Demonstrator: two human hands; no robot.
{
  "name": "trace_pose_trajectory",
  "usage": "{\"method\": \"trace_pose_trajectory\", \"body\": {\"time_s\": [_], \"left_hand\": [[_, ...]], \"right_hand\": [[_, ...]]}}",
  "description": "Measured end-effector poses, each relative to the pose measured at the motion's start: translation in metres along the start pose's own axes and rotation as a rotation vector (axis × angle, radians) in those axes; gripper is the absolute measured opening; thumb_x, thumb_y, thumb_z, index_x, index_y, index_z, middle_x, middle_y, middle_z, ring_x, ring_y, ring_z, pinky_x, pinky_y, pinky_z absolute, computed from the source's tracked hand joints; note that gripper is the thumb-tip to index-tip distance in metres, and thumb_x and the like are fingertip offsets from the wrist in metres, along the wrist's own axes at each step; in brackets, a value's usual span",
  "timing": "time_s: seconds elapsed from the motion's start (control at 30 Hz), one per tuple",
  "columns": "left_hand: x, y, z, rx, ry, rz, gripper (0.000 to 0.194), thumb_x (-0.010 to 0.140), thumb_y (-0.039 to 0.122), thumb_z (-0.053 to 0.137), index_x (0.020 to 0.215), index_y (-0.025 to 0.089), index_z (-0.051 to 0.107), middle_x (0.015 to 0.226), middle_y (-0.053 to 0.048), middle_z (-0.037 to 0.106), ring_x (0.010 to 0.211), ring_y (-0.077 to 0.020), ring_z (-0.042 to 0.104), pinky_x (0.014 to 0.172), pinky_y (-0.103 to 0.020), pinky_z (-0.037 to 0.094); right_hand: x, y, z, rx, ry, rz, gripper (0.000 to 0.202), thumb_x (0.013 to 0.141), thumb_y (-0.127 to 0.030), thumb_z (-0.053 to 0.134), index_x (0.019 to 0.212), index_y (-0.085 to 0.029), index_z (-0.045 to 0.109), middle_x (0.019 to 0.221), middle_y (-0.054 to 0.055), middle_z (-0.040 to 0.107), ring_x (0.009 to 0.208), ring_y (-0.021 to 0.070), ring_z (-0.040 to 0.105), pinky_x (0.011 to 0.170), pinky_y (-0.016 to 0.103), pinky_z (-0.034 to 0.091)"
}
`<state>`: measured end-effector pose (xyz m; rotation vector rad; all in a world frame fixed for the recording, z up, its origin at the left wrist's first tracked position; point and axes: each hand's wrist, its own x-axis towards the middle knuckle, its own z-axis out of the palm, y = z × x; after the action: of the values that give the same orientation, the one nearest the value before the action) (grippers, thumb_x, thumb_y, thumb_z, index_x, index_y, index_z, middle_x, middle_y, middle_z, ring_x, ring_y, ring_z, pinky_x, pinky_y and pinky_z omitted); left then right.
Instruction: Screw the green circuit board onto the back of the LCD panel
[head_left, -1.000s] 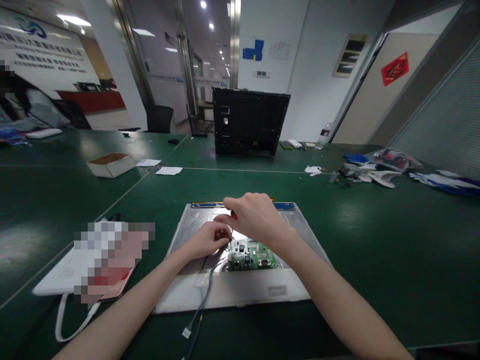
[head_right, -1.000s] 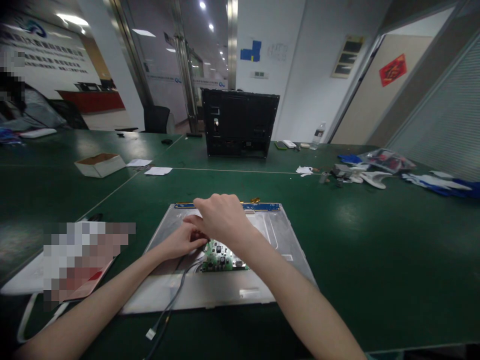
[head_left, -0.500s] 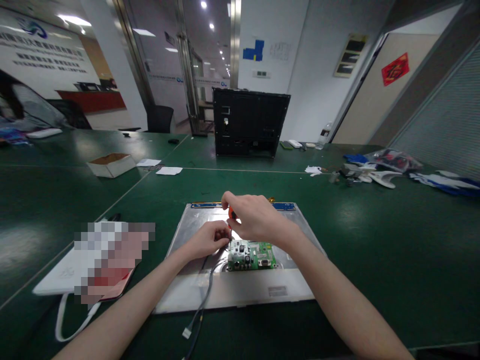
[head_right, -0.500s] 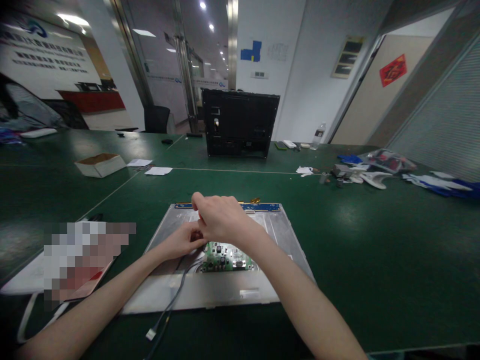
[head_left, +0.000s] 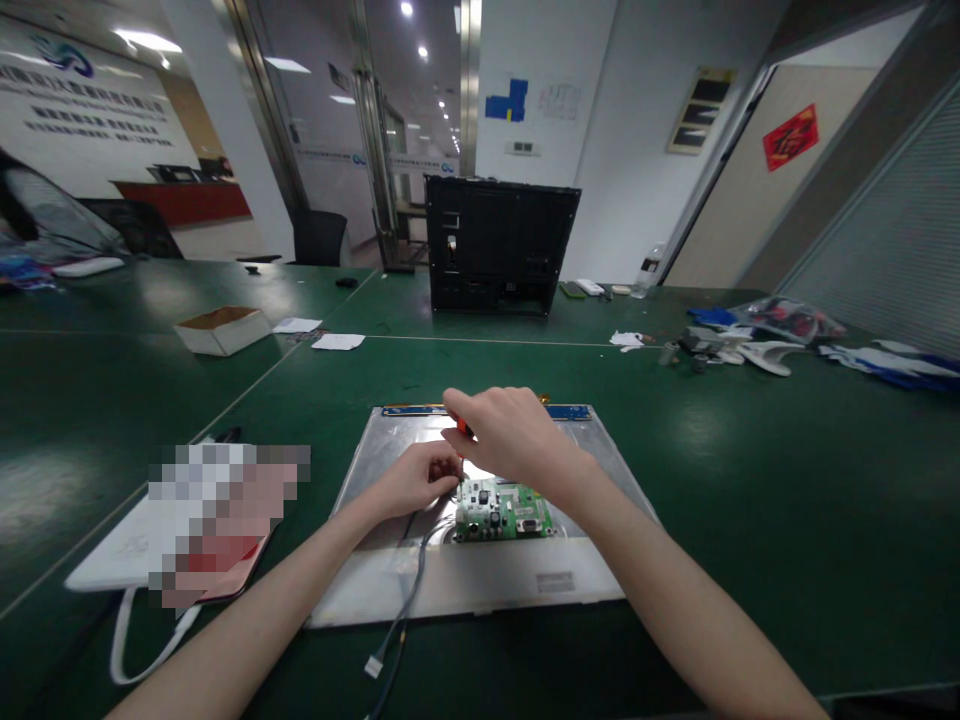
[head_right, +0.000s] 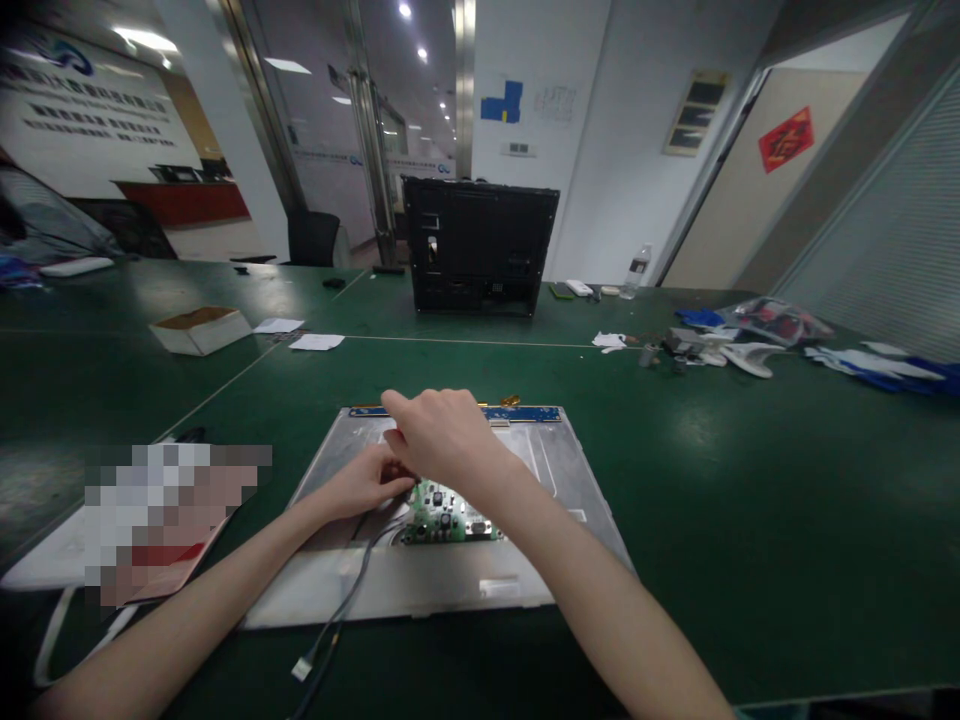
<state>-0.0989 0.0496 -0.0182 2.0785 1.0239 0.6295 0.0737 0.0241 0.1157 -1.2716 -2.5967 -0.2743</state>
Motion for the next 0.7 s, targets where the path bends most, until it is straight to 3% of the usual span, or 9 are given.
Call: {"method": "trace_pose_trajectory", "body": {"time_s": [0.27,0.4,0.53,0.7], "left_hand": [[0.0004,0.0065,-0.0007,-0.005,0.021,-0.008,0.004,0.076,0.017,0.055,0.075,0.014,0.059,0.063,0.001,0.058,0.059,-0.0124,0.053,0.055,-0.022,0.041],[-0.0005,0.0089,-0.0018,0.022,0.054,-0.028,0.004,0.075,0.017,0.056,0.076,0.014,0.059,0.065,0.000,0.059,0.060,-0.0134,0.054,0.055,-0.022,0.041],[-0.0011,0.0079,-0.0013,0.027,0.016,-0.065,0.008,0.076,0.017,0.055,0.079,0.014,0.061,0.067,-0.001,0.062,0.061,-0.0140,0.055,0.056,-0.023,0.043],[0.0000,0.0037,0.0003,0.007,0.013,-0.026,0.008,0.076,0.017,0.054,0.080,0.014,0.061,0.070,-0.001,0.062,0.064,-0.0135,0.055,0.058,-0.023,0.043]], "right_hand": [[-0.0047,-0.0005,-0.0069,0.152,-0.029,-0.115,0.019,0.079,-0.023,0.049,0.097,-0.019,0.047,0.082,0.002,0.064,0.063,0.0118,0.049,0.050,0.027,0.017],[-0.0046,0.0001,-0.0077,0.127,-0.018,-0.117,0.017,0.084,-0.034,0.050,0.093,-0.020,0.049,0.075,0.001,0.063,0.061,0.0123,0.049,0.050,0.027,0.018],[-0.0012,0.0012,-0.0045,0.047,-0.023,-0.033,0.027,0.090,-0.047,0.044,0.092,-0.022,0.054,0.071,0.002,0.063,0.059,0.0128,0.051,0.052,0.028,0.017],[-0.0008,0.0001,-0.0045,0.023,-0.025,-0.005,0.017,0.085,-0.030,0.047,0.097,-0.020,0.052,0.074,0.003,0.065,0.057,0.0119,0.048,0.051,0.029,0.015]]}}
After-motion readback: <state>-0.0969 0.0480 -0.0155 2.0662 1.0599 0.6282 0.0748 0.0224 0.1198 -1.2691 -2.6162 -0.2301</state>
